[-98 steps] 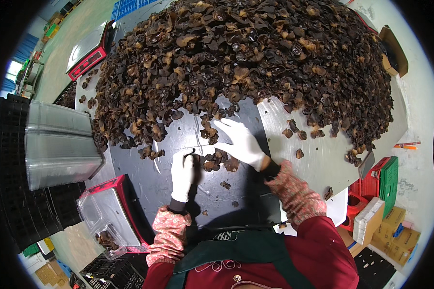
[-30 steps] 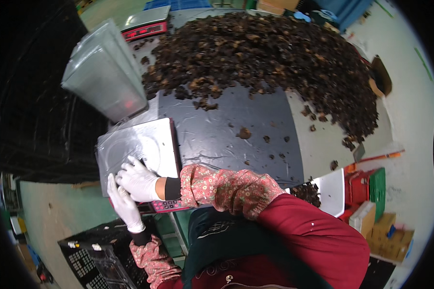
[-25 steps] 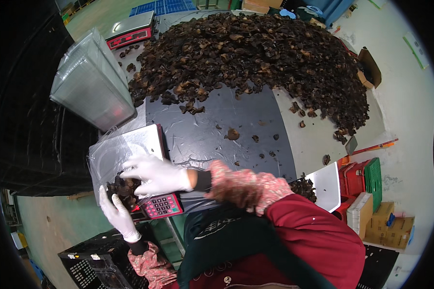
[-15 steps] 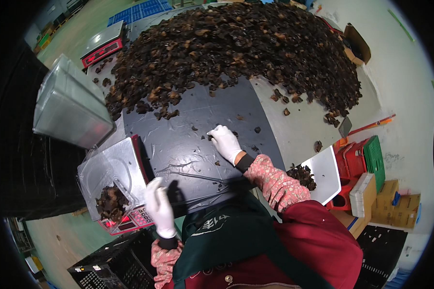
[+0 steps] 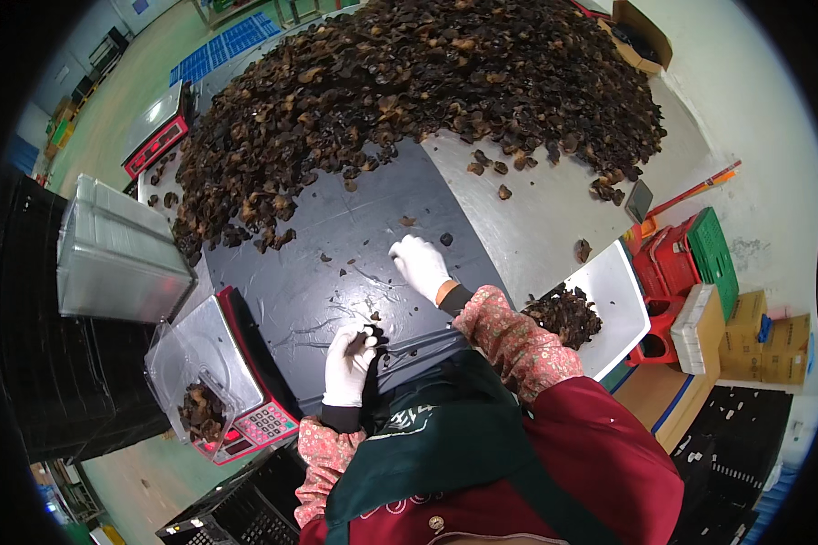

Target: The person sorts through a large pile of dried food items on a table, places portions onto a digital scale to measure them, and then puts the weighed portions into plastic containers.

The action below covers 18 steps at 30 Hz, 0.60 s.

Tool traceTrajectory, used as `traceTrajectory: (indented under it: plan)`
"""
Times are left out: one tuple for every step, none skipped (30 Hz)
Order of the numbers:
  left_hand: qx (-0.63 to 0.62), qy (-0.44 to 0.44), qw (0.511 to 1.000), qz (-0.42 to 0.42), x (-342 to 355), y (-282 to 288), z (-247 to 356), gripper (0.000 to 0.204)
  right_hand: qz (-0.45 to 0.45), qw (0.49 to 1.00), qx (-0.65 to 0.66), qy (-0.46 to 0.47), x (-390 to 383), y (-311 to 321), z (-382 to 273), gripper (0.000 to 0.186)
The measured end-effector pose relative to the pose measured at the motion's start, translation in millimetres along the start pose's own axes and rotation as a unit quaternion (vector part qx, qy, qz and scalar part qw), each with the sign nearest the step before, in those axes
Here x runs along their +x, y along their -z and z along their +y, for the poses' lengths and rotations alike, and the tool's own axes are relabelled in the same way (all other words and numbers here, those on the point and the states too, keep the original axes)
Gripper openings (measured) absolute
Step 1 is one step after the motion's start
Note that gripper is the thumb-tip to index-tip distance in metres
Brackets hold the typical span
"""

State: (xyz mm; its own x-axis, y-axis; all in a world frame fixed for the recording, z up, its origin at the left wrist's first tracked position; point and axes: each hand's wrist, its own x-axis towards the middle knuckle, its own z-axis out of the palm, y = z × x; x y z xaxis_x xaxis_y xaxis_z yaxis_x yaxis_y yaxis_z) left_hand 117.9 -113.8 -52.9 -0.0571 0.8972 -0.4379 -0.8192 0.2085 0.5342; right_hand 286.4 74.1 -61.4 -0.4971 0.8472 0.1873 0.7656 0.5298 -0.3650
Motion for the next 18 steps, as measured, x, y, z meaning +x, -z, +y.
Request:
traceTrajectory:
  plan:
    - [0.026, 0.007, 0.999, 0.017, -0.8, -7.0, 0.7, 0.024, 0.001, 0.999, 0.047, 0.013, -0.3, -1.8, -4.5, 0.009]
    - [0.038, 0.008, 0.999, 0.01, 3.2, -16.5, -0.4, 0.025, 0.032, 0.991, 0.126, 0.017, -7.7, -1.8, -8.8, 0.008]
    - [0.047, 0.003, 0.999, 0.011, 3.4, -19.6, -0.5, 0.028, -0.032, 0.973, 0.227, -0.032, -14.2, 0.9, -23.9, 0.01]
    - [-0.003, 0.038, 0.999, -0.002, 6.3, -19.4, 1.5, 0.031, -0.07, 0.947, 0.31, -0.038, -26.4, 7.6, -43.5, 0.013]
    - [-0.052, 0.072, 0.996, -0.019, 8.7, -18.8, 2.2, 0.035, -0.106, 0.914, 0.389, -0.045, -37.5, 16.7, -59.6, 0.016]
    - [-0.073, 0.072, 0.993, -0.052, 12.8, -11.8, -2.1, 0.043, -0.103, 0.94, 0.322, 0.051, -44.0, 23.3, -65.8, 0.018]
    - [-0.088, 0.076, 0.993, -0.005, 10.5, -23.5, -3.6, 0.038, -0.102, 0.951, 0.253, 0.147, -45.3, 33.0, -73.2, 0.02]
    - [-0.091, 0.07, 0.993, -0.026, 15.4, -7.4, -8.3, 0.036, -0.151, 0.943, 0.277, 0.103, -41.6, 44.5, -73.5, 0.023]
    - [-0.092, 0.059, 0.993, -0.049, 17.2, 6.3, -10.8, 0.034, -0.051, 0.95, 0.293, 0.096, -39.5, 47.6, -69.6, 0.023]
    - [-0.067, 0.062, 0.996, -0.021, 14.3, 6.3, -9.5, 0.032, -0.02, 0.944, 0.328, 0.026, -29.0, 64.8, -60.9, 0.021]
    - [-0.069, 0.065, 0.995, -0.026, 14.8, -3.8, -8.9, 0.032, 0.089, 0.966, 0.234, 0.059, -22.7, 59.9, -26.7, 0.019]
    - [-0.093, 0.073, 0.992, -0.041, 10.8, -6.5, -6.2, 0.034, 0.13, 0.98, 0.149, 0.009, -15.2, 56.2, -2.1, 0.02]
    - [-0.118, 0.069, 0.989, -0.047, 3.0, -3.3, -1.2, 0.036, 0.133, 0.989, 0.055, 0.017, -8.2, 52.5, 14.7, 0.022]
    - [-0.113, 0.058, 0.988, -0.091, 0.1, 0.0, 0.1, 0.035, 0.137, 0.991, 0.006, 0.009, -10.5, 42.0, 34.2, 0.022]
    - [-0.104, 0.069, 0.986, -0.108, 2.2, -9.6, 1.5, 0.038, 0.147, 0.988, 0.003, 0.046, -16.1, 34.5, 68.0, 0.018]
    - [-0.109, 0.054, 0.986, -0.109, -6.9, -6.7, 2.7, 0.041, 0.06, 0.996, 0.057, 0.023, -11.8, 32.6, 57.9, 0.015]
    - [-0.088, 0.05, 0.989, -0.106, -13.5, -9.8, 6.3, 0.041, 0.046, 0.991, 0.128, 0.022, -12.8, 33.9, 49.8, 0.015]
    - [-0.067, 0.064, 0.992, -0.081, -16.6, -11.8, 8.2, 0.039, 0.027, 0.977, 0.212, -0.021, -16.8, 33.0, 39.0, 0.016]
